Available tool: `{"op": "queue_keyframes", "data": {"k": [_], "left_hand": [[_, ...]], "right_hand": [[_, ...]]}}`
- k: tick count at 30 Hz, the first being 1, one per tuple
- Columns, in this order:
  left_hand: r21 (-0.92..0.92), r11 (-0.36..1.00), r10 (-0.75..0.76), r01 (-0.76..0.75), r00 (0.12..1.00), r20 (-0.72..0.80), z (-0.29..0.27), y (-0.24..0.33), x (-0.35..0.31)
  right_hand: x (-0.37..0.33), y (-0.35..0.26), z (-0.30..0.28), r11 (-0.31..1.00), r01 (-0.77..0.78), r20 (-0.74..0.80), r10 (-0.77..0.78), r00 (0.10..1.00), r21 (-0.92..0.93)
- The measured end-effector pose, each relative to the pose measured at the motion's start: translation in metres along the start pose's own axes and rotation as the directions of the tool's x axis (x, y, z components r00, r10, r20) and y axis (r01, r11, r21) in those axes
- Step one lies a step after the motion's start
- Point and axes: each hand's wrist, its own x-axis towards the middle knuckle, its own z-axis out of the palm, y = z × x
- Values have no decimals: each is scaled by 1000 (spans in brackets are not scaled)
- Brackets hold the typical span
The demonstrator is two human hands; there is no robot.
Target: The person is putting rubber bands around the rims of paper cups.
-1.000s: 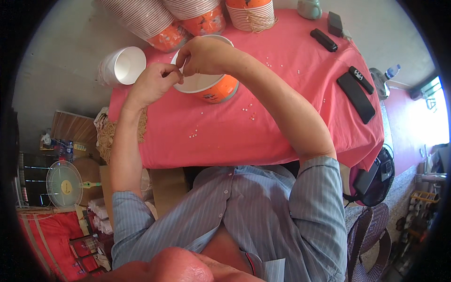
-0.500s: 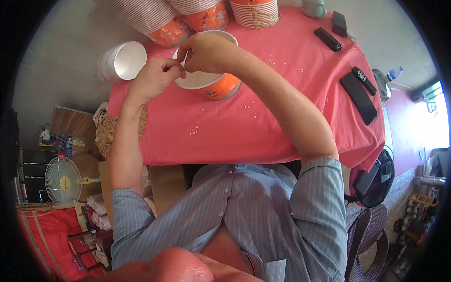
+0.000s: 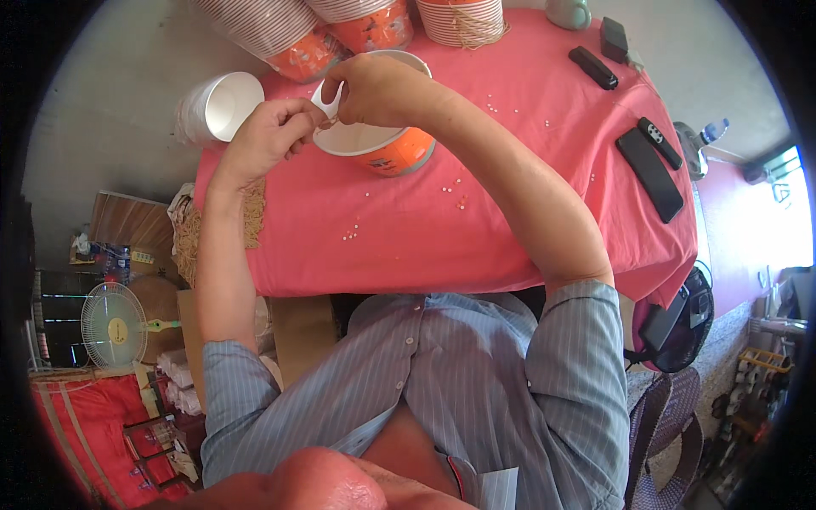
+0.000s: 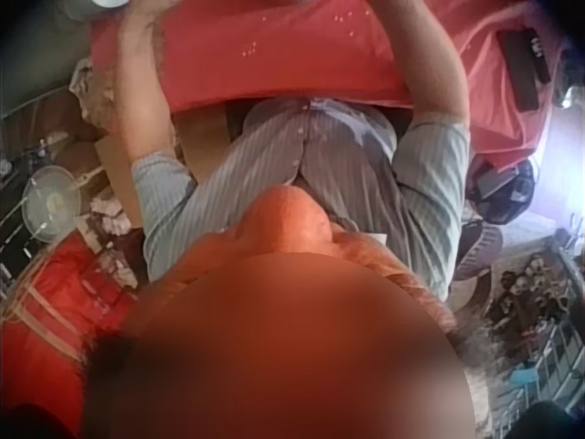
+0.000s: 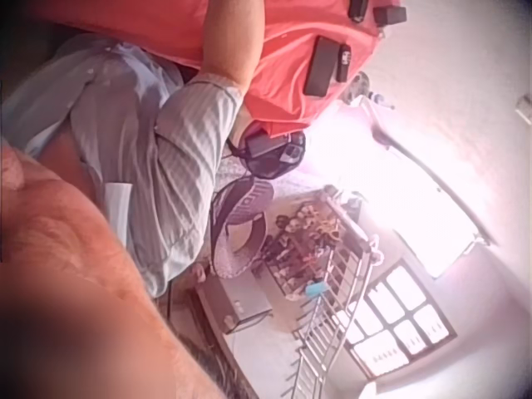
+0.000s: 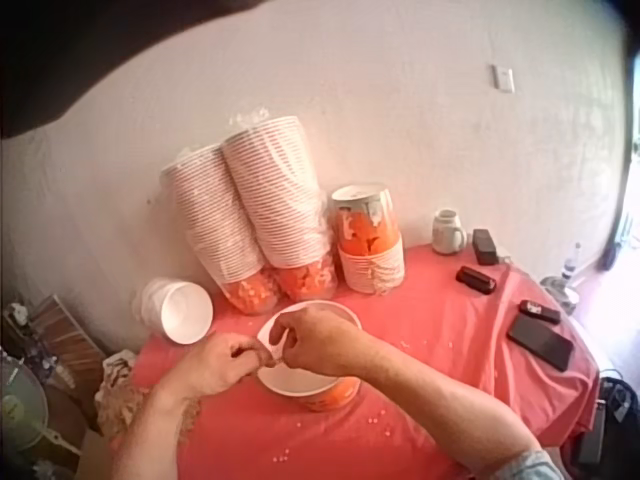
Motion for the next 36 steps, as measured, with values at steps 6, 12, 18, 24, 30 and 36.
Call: {"op": "queue_keyframes", "data": {"k": [6,12,18,24,30,36], "left_hand": [[8,997,81,-81,997,11,2,-5,-3],[44,998,42,-41,999,-23,14,-11,4],[15,999,35,-33,994,-103,23,-13,9],[-21,995,91,-93,993,-74,20,-15,10],[13,992,125,-125,990,-64,14,-18,9],[-37,998,42,-46,991,-124,25,-17,11]], "right_hand": [[2,4,3,1000,-1,-5,1,1000,-16],[1,4,4,1000,-10,-13,10,1000,5],[3,7,5,999,8,-23,-9,1000,-36],[3,11,5,999,23,-42,-25,999,-44],[3,8,4,999,5,-21,-6,1000,-49],[2,6,2,999,-8,-5,8,1000,-52]]}}
